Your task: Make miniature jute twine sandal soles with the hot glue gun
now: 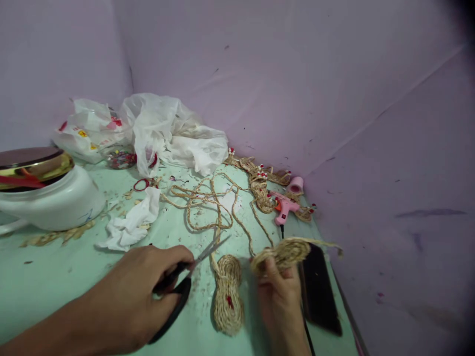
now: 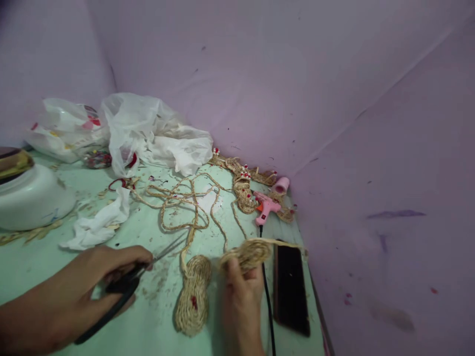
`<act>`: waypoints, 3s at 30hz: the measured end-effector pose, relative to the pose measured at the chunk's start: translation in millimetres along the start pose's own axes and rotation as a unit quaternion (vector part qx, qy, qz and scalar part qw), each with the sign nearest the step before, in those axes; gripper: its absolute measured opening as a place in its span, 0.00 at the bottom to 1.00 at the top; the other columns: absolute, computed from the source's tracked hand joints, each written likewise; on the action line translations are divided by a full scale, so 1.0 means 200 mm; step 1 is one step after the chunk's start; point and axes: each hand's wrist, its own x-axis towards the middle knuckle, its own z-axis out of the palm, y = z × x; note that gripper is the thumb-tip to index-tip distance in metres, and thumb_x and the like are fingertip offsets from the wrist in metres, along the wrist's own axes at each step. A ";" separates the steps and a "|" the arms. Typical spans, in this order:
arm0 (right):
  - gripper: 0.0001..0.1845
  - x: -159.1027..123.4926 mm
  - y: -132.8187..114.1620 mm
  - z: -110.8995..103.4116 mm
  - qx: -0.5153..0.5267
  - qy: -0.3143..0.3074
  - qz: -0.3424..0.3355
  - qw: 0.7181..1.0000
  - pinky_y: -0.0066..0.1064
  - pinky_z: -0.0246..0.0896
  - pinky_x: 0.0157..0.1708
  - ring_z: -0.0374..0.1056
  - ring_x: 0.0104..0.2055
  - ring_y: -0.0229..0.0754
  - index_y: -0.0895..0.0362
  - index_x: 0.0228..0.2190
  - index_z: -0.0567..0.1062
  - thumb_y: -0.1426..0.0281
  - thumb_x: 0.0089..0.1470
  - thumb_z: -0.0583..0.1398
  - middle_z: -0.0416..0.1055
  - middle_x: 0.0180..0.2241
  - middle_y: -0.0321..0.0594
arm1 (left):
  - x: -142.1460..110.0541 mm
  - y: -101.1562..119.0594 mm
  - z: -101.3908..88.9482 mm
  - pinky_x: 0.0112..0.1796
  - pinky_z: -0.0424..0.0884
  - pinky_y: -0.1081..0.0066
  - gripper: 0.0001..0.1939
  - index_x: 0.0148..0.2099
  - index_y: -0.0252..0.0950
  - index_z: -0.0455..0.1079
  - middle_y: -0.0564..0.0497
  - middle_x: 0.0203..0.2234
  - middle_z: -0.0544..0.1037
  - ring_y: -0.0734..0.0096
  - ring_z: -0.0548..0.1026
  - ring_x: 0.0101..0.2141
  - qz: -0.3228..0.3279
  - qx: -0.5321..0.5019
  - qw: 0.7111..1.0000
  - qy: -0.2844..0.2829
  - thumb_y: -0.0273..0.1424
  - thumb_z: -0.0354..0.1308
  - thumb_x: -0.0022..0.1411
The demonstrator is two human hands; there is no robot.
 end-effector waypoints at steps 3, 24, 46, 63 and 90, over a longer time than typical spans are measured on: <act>0.13 -0.07 0.01 0.05 0.012 -0.086 0.068 0.994 0.30 0.64 0.28 0.68 0.25 0.36 0.54 0.26 0.72 0.68 0.35 0.68 0.72 0.23 0.33 | -0.01 0.00 0.07 0.23 0.53 0.75 0.04 0.27 0.40 0.65 0.57 0.19 0.69 0.73 0.64 0.22 -0.009 0.069 0.997 -0.012 0.29 0.50 0.46; 0.17 -0.16 0.06 0.06 -0.075 -0.248 0.116 0.959 0.33 0.62 0.35 0.67 0.33 0.42 0.56 0.37 0.70 0.66 0.42 0.64 0.72 0.32 0.40 | -0.05 0.01 0.11 0.33 0.65 0.70 0.15 0.37 0.40 0.70 0.51 0.26 0.75 0.66 0.71 0.28 0.072 0.132 0.989 0.014 0.29 0.52 0.44; 0.16 -0.18 0.11 0.01 -0.045 -0.268 0.159 0.949 0.27 0.58 0.29 0.60 0.28 0.35 0.56 0.34 0.69 0.65 0.43 0.65 0.66 0.27 0.35 | -0.07 -0.02 0.15 0.19 0.57 0.77 0.05 0.26 0.39 0.65 0.56 0.18 0.73 0.74 0.67 0.19 0.014 -0.012 0.996 -0.086 0.24 0.50 0.46; 0.22 -0.23 0.08 0.06 -0.101 -0.222 0.139 0.960 0.32 0.63 0.38 0.69 0.37 0.43 0.53 0.38 0.70 0.64 0.39 0.66 0.74 0.35 0.39 | -0.07 0.02 0.12 0.32 0.68 0.67 0.17 0.37 0.39 0.71 0.48 0.30 0.77 0.60 0.74 0.31 0.056 0.129 0.990 -0.003 0.27 0.53 0.41; 0.20 -0.07 0.01 0.06 0.054 -0.128 0.150 0.979 0.22 0.63 0.24 0.64 0.23 0.31 0.53 0.35 0.72 0.70 0.37 0.69 0.69 0.24 0.31 | 0.05 -0.13 0.03 0.24 0.61 0.67 0.15 0.41 0.39 0.68 0.45 0.29 0.75 0.56 0.73 0.27 -0.057 0.280 0.950 0.128 0.33 0.47 0.52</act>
